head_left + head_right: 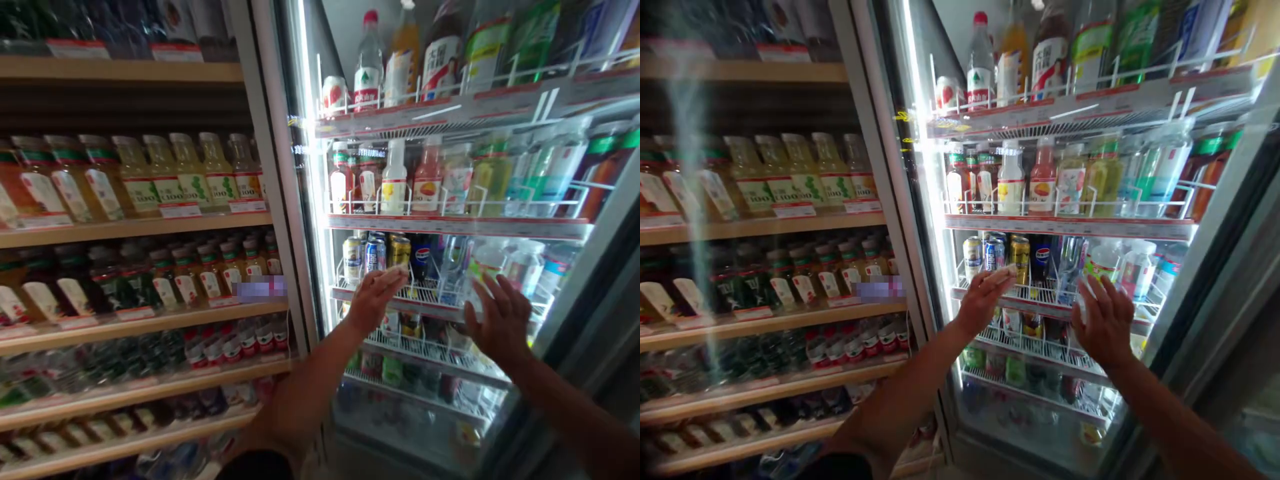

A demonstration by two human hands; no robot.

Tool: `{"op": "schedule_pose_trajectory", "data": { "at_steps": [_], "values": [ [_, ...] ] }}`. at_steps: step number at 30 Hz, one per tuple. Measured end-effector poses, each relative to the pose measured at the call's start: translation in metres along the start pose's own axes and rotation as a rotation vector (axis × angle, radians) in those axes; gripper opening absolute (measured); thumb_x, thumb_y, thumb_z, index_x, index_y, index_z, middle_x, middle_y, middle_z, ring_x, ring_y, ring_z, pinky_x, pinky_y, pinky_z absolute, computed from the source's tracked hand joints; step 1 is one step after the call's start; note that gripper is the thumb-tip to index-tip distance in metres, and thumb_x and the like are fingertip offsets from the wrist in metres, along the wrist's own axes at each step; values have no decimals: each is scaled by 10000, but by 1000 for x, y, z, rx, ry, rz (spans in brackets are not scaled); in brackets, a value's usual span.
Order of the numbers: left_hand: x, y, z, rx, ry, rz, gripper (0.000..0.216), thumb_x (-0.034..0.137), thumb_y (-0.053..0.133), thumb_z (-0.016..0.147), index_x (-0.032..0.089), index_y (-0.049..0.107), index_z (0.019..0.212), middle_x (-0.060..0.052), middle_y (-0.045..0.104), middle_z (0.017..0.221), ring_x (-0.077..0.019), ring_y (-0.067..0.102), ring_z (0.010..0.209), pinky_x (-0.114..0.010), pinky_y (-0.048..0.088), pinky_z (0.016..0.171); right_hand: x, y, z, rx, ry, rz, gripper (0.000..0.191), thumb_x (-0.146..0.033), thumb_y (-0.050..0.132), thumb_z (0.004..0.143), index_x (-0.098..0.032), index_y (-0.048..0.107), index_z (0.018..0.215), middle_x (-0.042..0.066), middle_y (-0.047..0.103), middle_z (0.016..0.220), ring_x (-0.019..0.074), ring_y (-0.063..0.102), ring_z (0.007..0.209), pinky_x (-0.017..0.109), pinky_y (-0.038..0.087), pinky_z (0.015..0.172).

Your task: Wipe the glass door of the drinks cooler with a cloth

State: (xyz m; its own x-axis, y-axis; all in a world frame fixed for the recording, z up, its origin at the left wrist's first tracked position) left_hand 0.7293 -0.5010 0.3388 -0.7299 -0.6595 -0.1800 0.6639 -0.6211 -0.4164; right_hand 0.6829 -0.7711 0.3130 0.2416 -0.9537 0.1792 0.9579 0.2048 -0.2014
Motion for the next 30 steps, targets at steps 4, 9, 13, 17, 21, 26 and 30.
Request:
{"op": "schedule_pose_trajectory", "data": {
  "at_steps": [4,9,13,17,21,26,30],
  "values": [
    [33,1,34,197,-313,-198,525,248,418,1015,229,316,1530,-128,527,1450,-212,498,1348,-424,480,1103,-60,-1,33,-110,145,404,623,-296,491,970,-274,297,1561,122,527,1447,277,545,1286,451,470,1038],
    [56,-2,33,22,-164,-363,775,311,422,998,132,-53,1584,-205,345,1583,-239,405,1444,-407,477,1121,-68,-4,91,-12,238,505,521,-307,495,981,-340,429,1497,83,591,1354,244,605,1185,418,539,964],
    [7,-22,10,15,-18,-55,701,260,439,991,209,88,1595,-115,377,1588,-255,251,1518,-489,348,1210,-26,-15,114,155,89,267,567,-187,544,946,-362,455,1478,64,588,1384,266,582,1222,461,480,1027],
    [-48,-19,-2,114,-60,269,695,284,477,986,191,149,1591,-119,371,1587,-278,158,1536,-524,245,1239,-30,-7,87,-73,-207,132,665,-111,464,960,-354,290,1554,3,529,1487,230,537,1272,425,447,1034],
    [-63,-3,-3,183,-17,356,652,345,403,1011,169,160,1590,-109,407,1562,-253,123,1539,-500,175,1259,-44,3,81,-266,-465,128,658,-158,492,968,-353,276,1558,-49,576,1441,207,565,1177,378,472,929],
    [-62,2,-3,202,-11,375,636,353,367,1014,150,179,1587,-112,406,1561,-263,133,1536,-493,152,1263,-21,3,136,16,-131,60,716,-159,517,940,-337,237,1574,-7,379,1594,317,347,1442,550,350,1136],
    [-62,0,-4,205,-27,377,640,354,395,1006,154,203,1583,-119,422,1549,-260,167,1530,-490,168,1263,-47,19,113,-167,-331,272,740,-127,431,965,-280,73,1595,39,377,1595,248,296,1493,495,354,1186]
  ]
}}
Point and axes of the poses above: each hand's wrist, its own z-axis towards the middle knuckle, its own y-axis out of the palm, x = y × z, the point moved 2 cm from there along z, towards the middle knuckle
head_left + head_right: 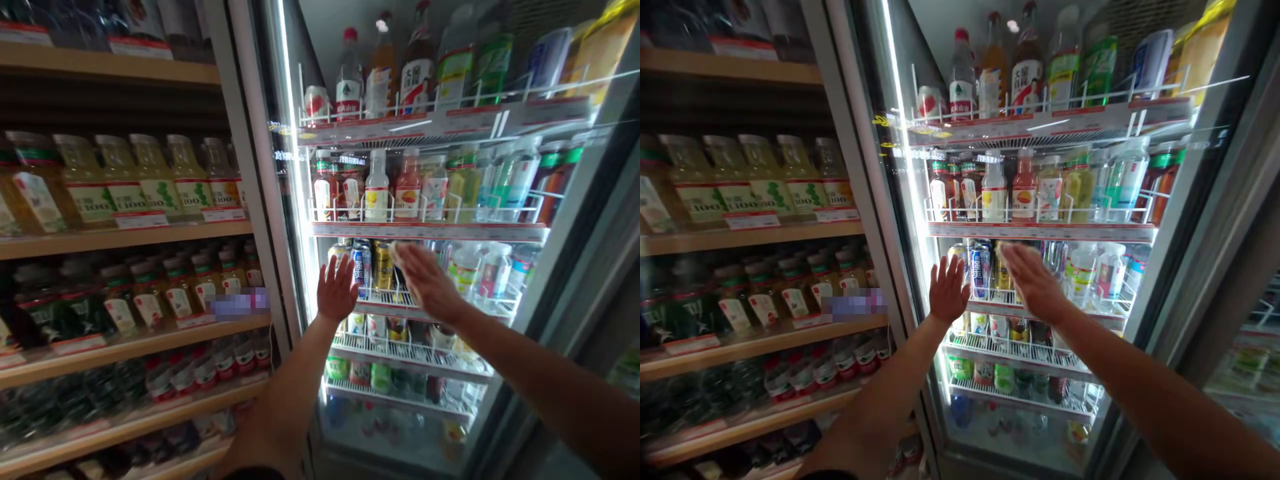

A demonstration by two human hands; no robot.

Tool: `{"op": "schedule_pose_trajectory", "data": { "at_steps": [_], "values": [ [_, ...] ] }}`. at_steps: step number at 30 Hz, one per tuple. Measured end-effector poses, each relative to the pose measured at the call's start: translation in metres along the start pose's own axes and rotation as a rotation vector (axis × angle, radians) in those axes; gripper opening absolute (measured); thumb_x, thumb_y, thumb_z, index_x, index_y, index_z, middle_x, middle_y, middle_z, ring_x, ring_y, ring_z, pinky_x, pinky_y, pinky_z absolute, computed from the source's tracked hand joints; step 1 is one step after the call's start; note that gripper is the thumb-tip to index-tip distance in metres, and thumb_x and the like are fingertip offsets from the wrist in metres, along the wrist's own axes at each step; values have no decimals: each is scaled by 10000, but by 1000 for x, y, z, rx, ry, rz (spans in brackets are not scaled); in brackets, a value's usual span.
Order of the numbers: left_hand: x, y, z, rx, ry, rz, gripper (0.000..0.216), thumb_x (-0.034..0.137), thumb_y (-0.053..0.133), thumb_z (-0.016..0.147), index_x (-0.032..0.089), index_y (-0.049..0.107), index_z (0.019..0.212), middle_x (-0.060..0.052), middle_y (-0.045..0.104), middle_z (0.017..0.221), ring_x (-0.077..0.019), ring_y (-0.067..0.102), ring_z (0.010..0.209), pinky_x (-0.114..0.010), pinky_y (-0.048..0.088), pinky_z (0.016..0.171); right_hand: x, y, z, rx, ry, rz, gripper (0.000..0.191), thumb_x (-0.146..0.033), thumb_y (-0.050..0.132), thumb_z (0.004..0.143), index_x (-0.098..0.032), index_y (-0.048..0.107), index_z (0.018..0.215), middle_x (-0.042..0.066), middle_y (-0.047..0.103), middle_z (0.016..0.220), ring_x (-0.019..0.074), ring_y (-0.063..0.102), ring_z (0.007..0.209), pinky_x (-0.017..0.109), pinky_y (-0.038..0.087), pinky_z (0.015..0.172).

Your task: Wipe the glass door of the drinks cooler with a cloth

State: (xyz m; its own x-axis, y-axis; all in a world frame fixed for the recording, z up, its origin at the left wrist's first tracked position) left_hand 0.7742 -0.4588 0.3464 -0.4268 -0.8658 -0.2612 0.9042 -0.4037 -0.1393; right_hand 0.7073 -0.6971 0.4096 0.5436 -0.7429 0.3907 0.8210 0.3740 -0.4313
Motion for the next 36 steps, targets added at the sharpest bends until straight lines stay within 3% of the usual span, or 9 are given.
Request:
{"op": "schedule_pose_trajectory", "data": {
  "at_steps": [4,8,10,16,21,23,28,30,36],
  "values": [
    [0,1,-1,-8,4,6,637,359,393,1006,157,209,1582,-116,413,1554,-265,181,1527,-490,187,1258,-14,5,-1,-165,-112,42,739,-78,395,966,-303,70,1590,-6,456,1545,179,378,1450,412,393,1160],
    [0,1,0,-8,2,-14,639,356,395,1005,161,205,1583,-111,404,1561,-271,164,1530,-499,183,1256,18,-18,34,116,82,-96,793,-38,404,940,-362,80,1587,-11,306,1625,227,335,1477,460,364,1166],
    [0,1,0,-3,5,-20,638,358,389,1007,161,199,1584,-108,408,1560,-263,152,1533,-490,171,1260,17,-15,33,184,136,-128,780,-49,412,945,-341,87,1590,4,340,1611,231,352,1468,457,374,1152],
    [-1,0,1,2,18,-6,651,344,405,1001,137,197,1582,-111,431,1546,-265,147,1535,-471,134,1268,-23,9,-26,-164,-248,22,713,-117,449,969,-280,132,1587,-11,565,1453,155,516,1315,351,458,1050],
    [-2,3,0,-8,-4,-37,656,341,429,991,173,206,1584,-106,403,1562,-266,163,1530,-481,146,1266,40,-38,-24,133,148,-239,691,-85,494,932,-337,310,1548,5,531,1487,232,508,1314,431,405,1079],
    [-2,4,-1,-18,-11,-40,658,339,434,990,181,203,1585,-104,387,1570,-264,165,1529,-484,145,1267,44,-42,-38,215,210,-286,676,-93,524,922,-324,354,1534,22,556,1464,239,524,1293,433,399,1078],
    [-1,4,1,-27,-5,-28,664,343,420,996,180,173,1590,-87,343,1594,-254,127,1536,-464,123,1271,-1,-20,-104,-110,-164,-104,614,-97,448,976,-248,307,1554,4,678,1311,158,577,1203,328,408,1048],
    [-1,3,1,-20,2,-17,661,345,412,999,175,170,1590,-83,331,1599,-255,122,1538,-454,115,1271,5,-27,-109,-164,-184,-104,601,-108,448,983,-240,311,1553,1,678,1311,163,572,1212,327,406,1058],
    [-1,2,3,-15,-3,-31,671,330,436,992,176,173,1590,-94,367,1578,-256,137,1534,-462,124,1269,57,-66,-91,262,278,-364,621,-92,516,934,-279,408,1517,68,578,1438,243,545,1275,418,416,1088]
  ]
}}
Point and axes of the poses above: each hand's wrist, its own z-axis towards the middle knuckle, its own y-axis out of the palm, x = y × z, the point moved 2 cm from there along z, towards the middle knuckle
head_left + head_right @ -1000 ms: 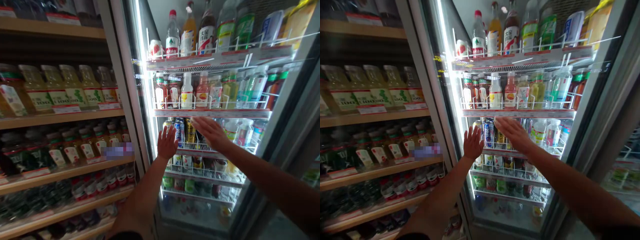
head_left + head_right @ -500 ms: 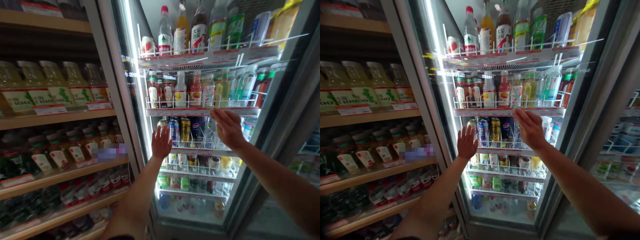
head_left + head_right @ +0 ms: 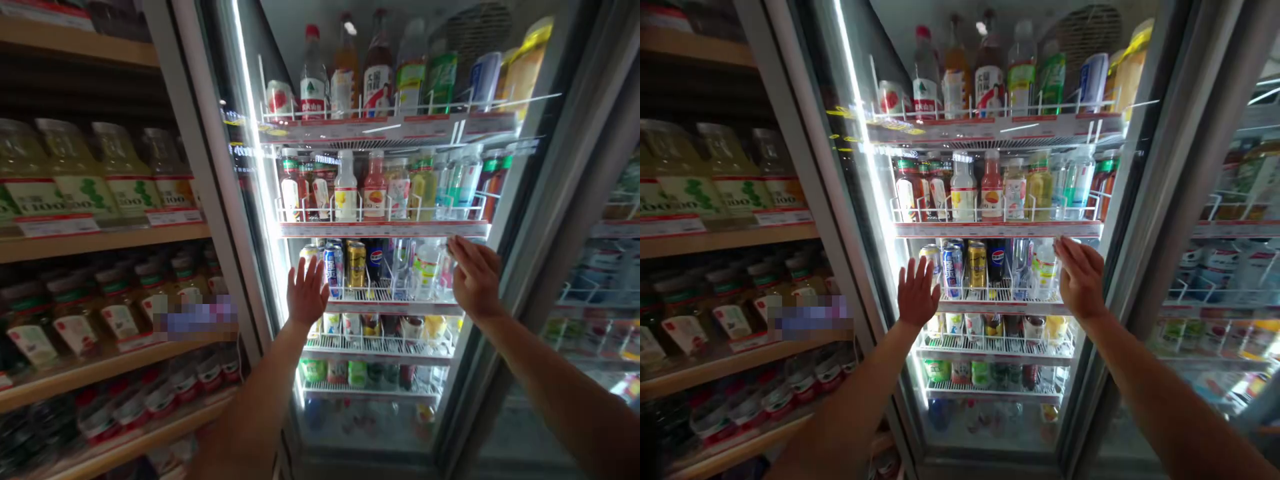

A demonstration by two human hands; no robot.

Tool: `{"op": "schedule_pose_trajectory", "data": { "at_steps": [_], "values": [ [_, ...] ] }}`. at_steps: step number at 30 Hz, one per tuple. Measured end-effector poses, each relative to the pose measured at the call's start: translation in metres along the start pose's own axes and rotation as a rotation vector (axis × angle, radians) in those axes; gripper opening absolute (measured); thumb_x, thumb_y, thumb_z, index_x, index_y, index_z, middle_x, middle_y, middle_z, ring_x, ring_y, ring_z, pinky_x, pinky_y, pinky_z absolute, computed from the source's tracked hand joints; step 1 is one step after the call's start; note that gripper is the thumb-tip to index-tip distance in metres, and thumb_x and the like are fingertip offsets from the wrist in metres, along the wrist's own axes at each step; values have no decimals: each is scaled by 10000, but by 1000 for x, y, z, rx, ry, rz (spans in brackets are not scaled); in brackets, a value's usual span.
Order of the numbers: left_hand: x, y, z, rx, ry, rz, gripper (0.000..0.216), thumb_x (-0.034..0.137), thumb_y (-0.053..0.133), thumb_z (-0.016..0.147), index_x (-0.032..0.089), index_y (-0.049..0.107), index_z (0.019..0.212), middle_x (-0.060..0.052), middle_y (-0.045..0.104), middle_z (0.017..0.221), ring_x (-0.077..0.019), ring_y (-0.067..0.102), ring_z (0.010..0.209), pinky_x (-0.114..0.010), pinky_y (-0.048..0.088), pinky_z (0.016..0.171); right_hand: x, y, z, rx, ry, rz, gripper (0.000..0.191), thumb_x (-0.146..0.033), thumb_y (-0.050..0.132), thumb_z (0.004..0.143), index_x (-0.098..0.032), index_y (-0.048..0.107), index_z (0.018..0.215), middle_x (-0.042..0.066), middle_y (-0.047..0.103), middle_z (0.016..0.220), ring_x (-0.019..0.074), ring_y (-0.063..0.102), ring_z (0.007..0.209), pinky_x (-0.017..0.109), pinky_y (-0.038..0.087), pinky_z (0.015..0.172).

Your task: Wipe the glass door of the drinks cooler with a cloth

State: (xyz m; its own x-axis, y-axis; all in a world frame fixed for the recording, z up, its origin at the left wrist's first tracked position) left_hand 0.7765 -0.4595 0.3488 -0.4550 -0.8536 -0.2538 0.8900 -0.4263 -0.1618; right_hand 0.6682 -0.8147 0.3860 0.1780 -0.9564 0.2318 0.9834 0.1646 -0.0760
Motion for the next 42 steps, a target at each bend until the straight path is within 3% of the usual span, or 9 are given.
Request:
{"op": "schedule_pose_trajectory", "data": {
  "at_steps": [5,7,13,19,25,31,37,39,42],
  "values": [
    [-1,0,1,12,11,15,672,317,462,983,159,203,1583,-104,378,1571,-263,149,1533,-455,122,1268,-26,-2,-54,-331,-354,151,633,-75,456,958,-238,318,1554,38,663,1332,183,560,1258,348,428,1081],
    [-1,0,1,16,13,8,671,320,458,984,163,201,1584,-103,375,1574,-265,155,1532,-457,123,1268,-19,-3,-50,-381,-384,168,632,-85,450,964,-259,312,1555,21,655,1345,175,562,1259,339,433,1079],
    [1,0,2,25,3,-13,665,323,448,989,184,191,1586,-91,359,1585,-259,150,1534,-459,125,1268,10,1,-10,90,85,-64,613,-83,523,923,-252,429,1505,100,548,1464,262,552,1287,443,414,1087],
    [1,0,-1,4,4,-6,667,334,440,990,175,188,1586,-90,348,1591,-260,126,1536,-462,120,1269,-43,11,-42,-360,-423,222,659,-93,496,947,-283,318,1552,18,643,1363,172,580,1234,328,438,1058],
    [0,1,-2,-2,-2,10,677,330,441,985,182,175,1590,-86,350,1588,-258,136,1535,-473,140,1268,-28,25,25,15,14,97,635,-112,534,930,-306,396,1518,53,545,1472,255,533,1289,445,423,1073],
    [-1,1,-3,-11,-8,3,675,337,441,987,184,177,1589,-94,335,1593,-263,139,1532,-484,139,1268,-81,34,6,-327,-468,352,617,-115,457,979,-323,320,1544,-11,623,1389,163,567,1226,342,458,1011],
    [0,-1,-2,-4,5,19,669,326,434,988,168,183,1588,-100,350,1586,-264,137,1534,-477,135,1268,-63,39,55,16,9,199,681,-86,517,934,-374,351,1528,-13,569,1451,225,522,1280,420,397,1076],
    [-1,-1,-2,-3,7,13,677,325,446,983,166,186,1587,-102,355,1583,-265,136,1535,-478,135,1269,-79,44,47,-53,-80,249,691,-91,496,940,-346,303,1553,-3,582,1437,216,528,1266,405,402,1065],
    [-1,0,-2,-14,0,6,684,332,451,981,180,177,1590,-101,349,1585,-260,134,1535,-485,140,1268,-109,51,28,-315,-435,378,712,-134,490,957,-280,190,1586,-8,630,1381,184,549,1222,356,421,1022]
  ]
}}
Point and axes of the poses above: each hand's wrist, its own z-axis towards the middle knuckle, its own y-axis out of the palm, x = y × z, the point moved 2 cm from there along z, towards the middle knuckle
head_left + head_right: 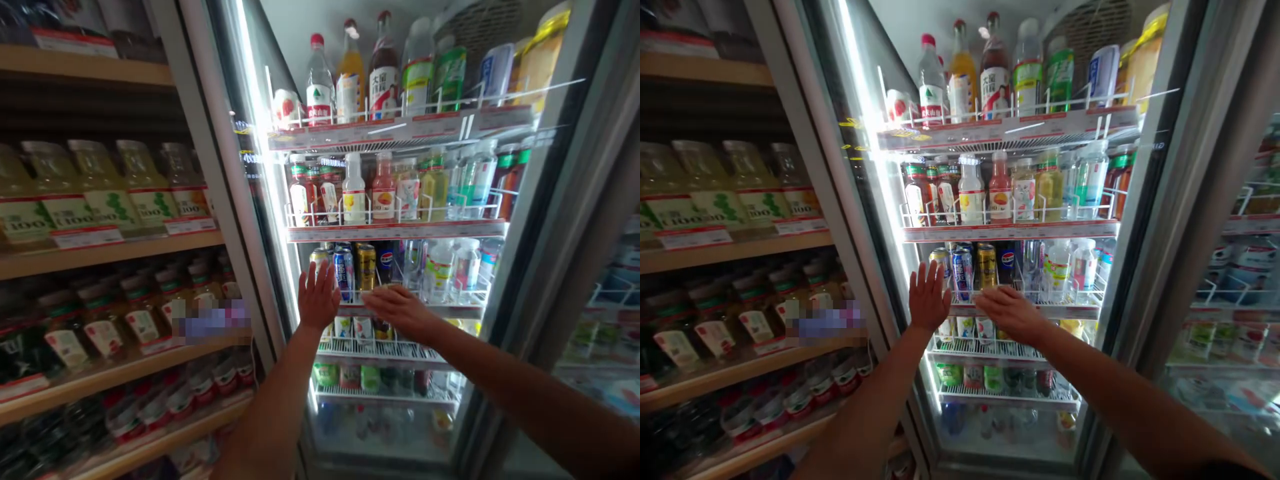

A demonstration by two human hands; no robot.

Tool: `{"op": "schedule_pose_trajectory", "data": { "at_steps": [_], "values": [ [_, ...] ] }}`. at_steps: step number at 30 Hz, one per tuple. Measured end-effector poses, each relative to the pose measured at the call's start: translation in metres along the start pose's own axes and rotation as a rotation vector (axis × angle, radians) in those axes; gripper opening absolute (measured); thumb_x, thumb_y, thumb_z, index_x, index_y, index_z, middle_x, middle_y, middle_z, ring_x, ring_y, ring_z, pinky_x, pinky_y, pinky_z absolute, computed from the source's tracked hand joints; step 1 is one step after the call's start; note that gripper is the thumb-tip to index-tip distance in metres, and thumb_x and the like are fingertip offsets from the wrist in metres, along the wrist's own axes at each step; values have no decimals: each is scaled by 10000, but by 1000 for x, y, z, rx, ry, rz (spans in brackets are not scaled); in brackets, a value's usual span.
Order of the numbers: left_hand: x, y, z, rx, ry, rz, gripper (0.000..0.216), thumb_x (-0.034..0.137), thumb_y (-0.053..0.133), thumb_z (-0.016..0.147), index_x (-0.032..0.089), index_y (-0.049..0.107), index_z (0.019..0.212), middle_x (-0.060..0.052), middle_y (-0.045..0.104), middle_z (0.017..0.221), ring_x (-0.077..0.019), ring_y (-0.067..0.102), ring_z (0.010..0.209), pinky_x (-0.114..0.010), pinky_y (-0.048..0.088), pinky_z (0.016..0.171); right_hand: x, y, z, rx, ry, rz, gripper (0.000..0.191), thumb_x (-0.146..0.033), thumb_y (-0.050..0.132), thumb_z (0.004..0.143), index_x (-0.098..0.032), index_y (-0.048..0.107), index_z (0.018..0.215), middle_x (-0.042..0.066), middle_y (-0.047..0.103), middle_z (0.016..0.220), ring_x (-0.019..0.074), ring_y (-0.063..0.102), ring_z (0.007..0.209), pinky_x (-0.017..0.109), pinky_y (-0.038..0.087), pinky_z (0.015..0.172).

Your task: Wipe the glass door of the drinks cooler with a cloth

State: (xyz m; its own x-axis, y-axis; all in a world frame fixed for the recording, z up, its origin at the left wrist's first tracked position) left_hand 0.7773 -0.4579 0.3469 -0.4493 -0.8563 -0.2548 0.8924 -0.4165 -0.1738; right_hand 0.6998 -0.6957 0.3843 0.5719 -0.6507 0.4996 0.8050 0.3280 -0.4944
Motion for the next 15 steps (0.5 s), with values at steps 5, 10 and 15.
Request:
{"op": "schedule_pose_trajectory", "data": {
  "at_steps": [5,10,15],
  "values": [
    [0,2,-2,-36,-25,-10,668,342,446,985,187,199,1586,-98,333,1593,-268,148,1530,-486,136,1269,15,-4,20,165,275,-74,740,-108,496,942,-376,214,1571,-46,581,1435,218,517,1262,406,390,1043],
    [1,1,-3,-35,-31,-23,661,336,452,984,181,217,1582,-97,358,1584,-252,134,1537,-481,127,1272,-13,15,20,129,123,2,684,-142,489,959,-280,236,1578,-2,630,1382,209,544,1212,389,405,1019],
    [4,-3,-1,4,9,53,648,353,390,1004,146,191,1584,-97,359,1588,-266,127,1539,-480,158,1264,0,3,9,77,71,-11,660,-117,499,943,-269,309,1556,-3,614,1402,209,541,1239,381,409,1030]
  ]
}}
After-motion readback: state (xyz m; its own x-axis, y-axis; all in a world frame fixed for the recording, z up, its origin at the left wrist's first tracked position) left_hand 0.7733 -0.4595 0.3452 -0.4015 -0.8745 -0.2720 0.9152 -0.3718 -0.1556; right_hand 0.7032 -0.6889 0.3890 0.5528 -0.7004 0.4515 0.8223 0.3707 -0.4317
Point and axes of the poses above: each hand's wrist, its own z-axis towards the middle knuckle, its own y-axis out of the palm, x = y × z, the point moved 2 cm from there along z, towards the middle knuckle
